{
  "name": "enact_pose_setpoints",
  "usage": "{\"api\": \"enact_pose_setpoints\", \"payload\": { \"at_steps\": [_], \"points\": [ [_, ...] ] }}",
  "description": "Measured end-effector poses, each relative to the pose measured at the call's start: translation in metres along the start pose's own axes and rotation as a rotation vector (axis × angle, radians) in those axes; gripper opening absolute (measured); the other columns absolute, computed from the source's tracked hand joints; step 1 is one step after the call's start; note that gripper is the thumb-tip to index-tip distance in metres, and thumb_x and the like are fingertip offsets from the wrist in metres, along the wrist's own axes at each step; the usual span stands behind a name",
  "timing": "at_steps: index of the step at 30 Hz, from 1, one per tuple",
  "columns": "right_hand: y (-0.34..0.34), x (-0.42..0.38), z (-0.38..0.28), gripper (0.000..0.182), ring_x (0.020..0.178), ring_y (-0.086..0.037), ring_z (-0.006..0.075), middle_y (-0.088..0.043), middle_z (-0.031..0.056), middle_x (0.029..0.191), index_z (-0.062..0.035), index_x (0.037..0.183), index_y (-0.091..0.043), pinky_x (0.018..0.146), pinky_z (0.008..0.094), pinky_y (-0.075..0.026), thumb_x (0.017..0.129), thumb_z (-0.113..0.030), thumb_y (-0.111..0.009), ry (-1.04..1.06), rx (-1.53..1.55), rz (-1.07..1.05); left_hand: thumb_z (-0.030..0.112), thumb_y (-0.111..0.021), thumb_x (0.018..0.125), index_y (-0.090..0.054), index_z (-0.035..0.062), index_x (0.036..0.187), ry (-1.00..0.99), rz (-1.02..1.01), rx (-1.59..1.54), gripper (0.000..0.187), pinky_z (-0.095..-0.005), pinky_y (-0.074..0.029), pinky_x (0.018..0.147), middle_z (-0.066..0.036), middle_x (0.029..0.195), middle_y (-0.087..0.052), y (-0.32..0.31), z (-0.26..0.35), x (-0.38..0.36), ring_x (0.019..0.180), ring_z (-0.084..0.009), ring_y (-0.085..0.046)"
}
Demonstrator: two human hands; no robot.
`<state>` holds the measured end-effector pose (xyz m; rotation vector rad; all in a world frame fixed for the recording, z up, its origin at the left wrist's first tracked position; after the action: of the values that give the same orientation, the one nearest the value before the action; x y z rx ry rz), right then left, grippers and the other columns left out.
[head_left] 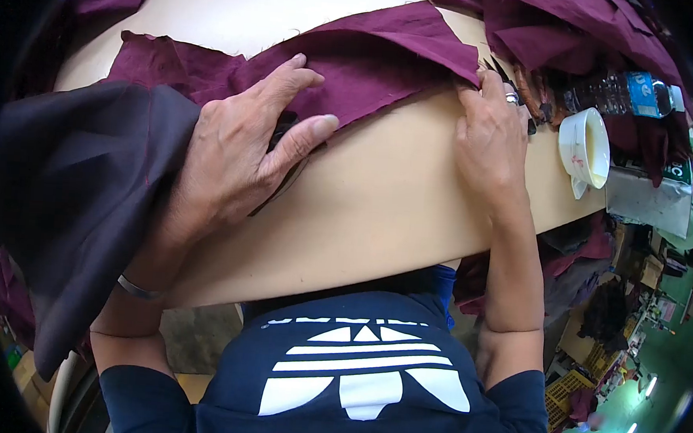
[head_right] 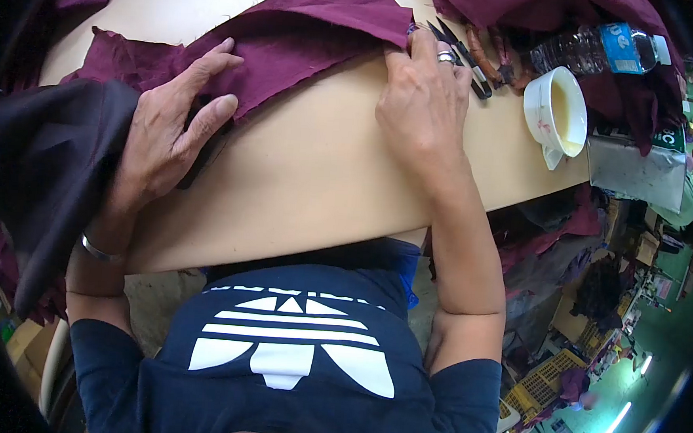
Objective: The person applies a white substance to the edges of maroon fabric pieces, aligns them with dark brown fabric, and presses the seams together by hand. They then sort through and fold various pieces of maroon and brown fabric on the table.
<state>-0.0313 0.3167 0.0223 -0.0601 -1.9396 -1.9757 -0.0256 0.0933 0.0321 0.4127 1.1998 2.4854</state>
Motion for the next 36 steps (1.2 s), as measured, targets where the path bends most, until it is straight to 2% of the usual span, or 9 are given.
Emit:
{"api": "enact_pose_setpoints", "payload": {
  "at_steps": [6, 14, 17, 21, 23, 26, 29, 31, 36],
  "points": [
    [-0.008, 0.003, 0.014, 0.013, 0.087, -0.055, 0.0233, -0.055, 0.0078, 0.095, -0.0037, 0.074, -0.064, 0.073, 0.0384, -0.035, 0.073, -0.007, -0.052, -0.006, -0.155, 0.140, 0.002, -0.049, 0.081, -0.056, 0.0051, 0.108, -0.091, -0.019, -0.022, 0.028, -0.0350, -0.046, 0.090, -0.013, 0.125, -0.052, -0.004, 0.001, 0.002, 0.107, -0.0311, -0.056],
    [0.001, 0.011, 0.022, 0.024, 0.087, -0.055, 0.0193, -0.054, 0.0031, 0.092, -0.0125, 0.097, -0.064, 0.074, 0.0369, -0.035, 0.076, -0.011, -0.053, 0.087, -0.310, 0.079, -0.003, -0.046, 0.080, -0.055, 0.0036, 0.108, -0.106, 0.007, -0.048, 0.030, -0.0343, -0.048, 0.086, -0.012, 0.119, -0.056, -0.008, 0.003, 0.002, 0.102, -0.0302, -0.059],
    [-0.002, 0.012, 0.029, 0.033, 0.088, -0.054, 0.0183, -0.053, 0.0023, 0.093, -0.0182, 0.109, -0.061, 0.075, 0.0375, -0.035, 0.077, -0.010, -0.052, 0.108, -0.402, 0.053, 0.004, -0.049, 0.081, -0.056, 0.0026, 0.102, -0.162, 0.062, -0.013, 0.022, -0.0351, -0.051, 0.073, -0.011, 0.116, -0.057, -0.009, 0.001, 0.001, 0.088, -0.0284, -0.062],
    [-0.002, 0.008, 0.037, 0.045, 0.091, -0.053, 0.0180, -0.052, 0.0024, 0.096, -0.0270, 0.119, -0.055, 0.076, 0.0387, -0.035, 0.078, -0.009, -0.051, 0.121, -0.428, 0.021, 0.002, -0.048, 0.081, -0.054, 0.0034, 0.107, -0.162, 0.036, 0.004, 0.027, -0.0357, -0.049, 0.079, -0.012, 0.118, -0.057, -0.009, 0.001, 0.001, 0.095, -0.0295, -0.060],
    [0.000, 0.007, 0.036, 0.044, 0.092, -0.053, 0.0187, -0.052, 0.0029, 0.096, -0.0277, 0.117, -0.057, 0.077, 0.0390, -0.035, 0.077, -0.009, -0.051, 0.139, -0.363, -0.011, -0.002, -0.046, 0.080, -0.053, 0.0043, 0.113, -0.111, -0.003, -0.032, 0.035, -0.0355, -0.046, 0.090, -0.014, 0.120, -0.055, -0.007, 0.004, 0.002, 0.106, -0.0306, -0.056],
    [0.005, 0.001, 0.026, 0.043, 0.093, -0.053, 0.0191, -0.053, 0.0035, 0.097, -0.0266, 0.115, -0.058, 0.078, 0.0394, -0.035, 0.077, -0.009, -0.051, 0.219, -0.279, -0.024, -0.002, -0.046, 0.080, -0.052, 0.0040, 0.116, -0.115, 0.004, -0.045, 0.037, -0.0356, -0.045, 0.092, -0.014, 0.121, -0.055, -0.009, 0.001, 0.001, 0.107, -0.0307, -0.056],
    [0.000, 0.001, 0.030, 0.040, 0.095, -0.052, 0.0192, -0.054, 0.0033, 0.096, -0.0232, 0.111, -0.061, 0.078, 0.0392, -0.036, 0.076, -0.008, -0.050, 0.183, -0.259, -0.078, 0.005, -0.049, 0.081, -0.052, 0.0050, 0.113, -0.177, 0.070, -0.007, 0.032, -0.0365, -0.050, 0.076, -0.013, 0.116, -0.057, -0.010, 0.001, 0.000, 0.092, -0.0293, -0.061],
    [-0.003, 0.003, 0.025, 0.038, 0.095, -0.052, 0.0189, -0.053, 0.0031, 0.095, -0.0222, 0.109, -0.063, 0.078, 0.0386, -0.035, 0.076, -0.008, -0.050, 0.119, -0.288, -0.105, 0.005, -0.049, 0.081, -0.052, 0.0050, 0.113, -0.179, 0.074, -0.007, 0.032, -0.0365, -0.050, 0.077, -0.013, 0.117, -0.057, -0.010, 0.000, 0.000, 0.092, -0.0294, -0.061],
    [0.008, -0.002, -0.001, 0.044, 0.087, -0.051, 0.0208, -0.051, 0.0042, 0.090, -0.0208, 0.111, -0.063, 0.074, 0.0346, -0.036, 0.074, -0.001, -0.048, 0.222, 0.058, -0.032, 0.007, -0.050, 0.081, -0.052, 0.0048, 0.113, -0.171, 0.060, -0.017, 0.032, -0.0370, -0.049, 0.074, -0.014, 0.116, -0.057, -0.010, -0.002, 0.000, 0.089, -0.0305, -0.061]
  ]
}}
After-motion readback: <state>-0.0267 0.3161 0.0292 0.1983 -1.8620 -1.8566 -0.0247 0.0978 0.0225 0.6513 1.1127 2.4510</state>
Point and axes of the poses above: each hand's wrist, its own x-axis towards the middle knuckle, its own y-axis out of the back of the hand, z = x × y, the point moved 4 cm from there along x, towards the middle knuckle
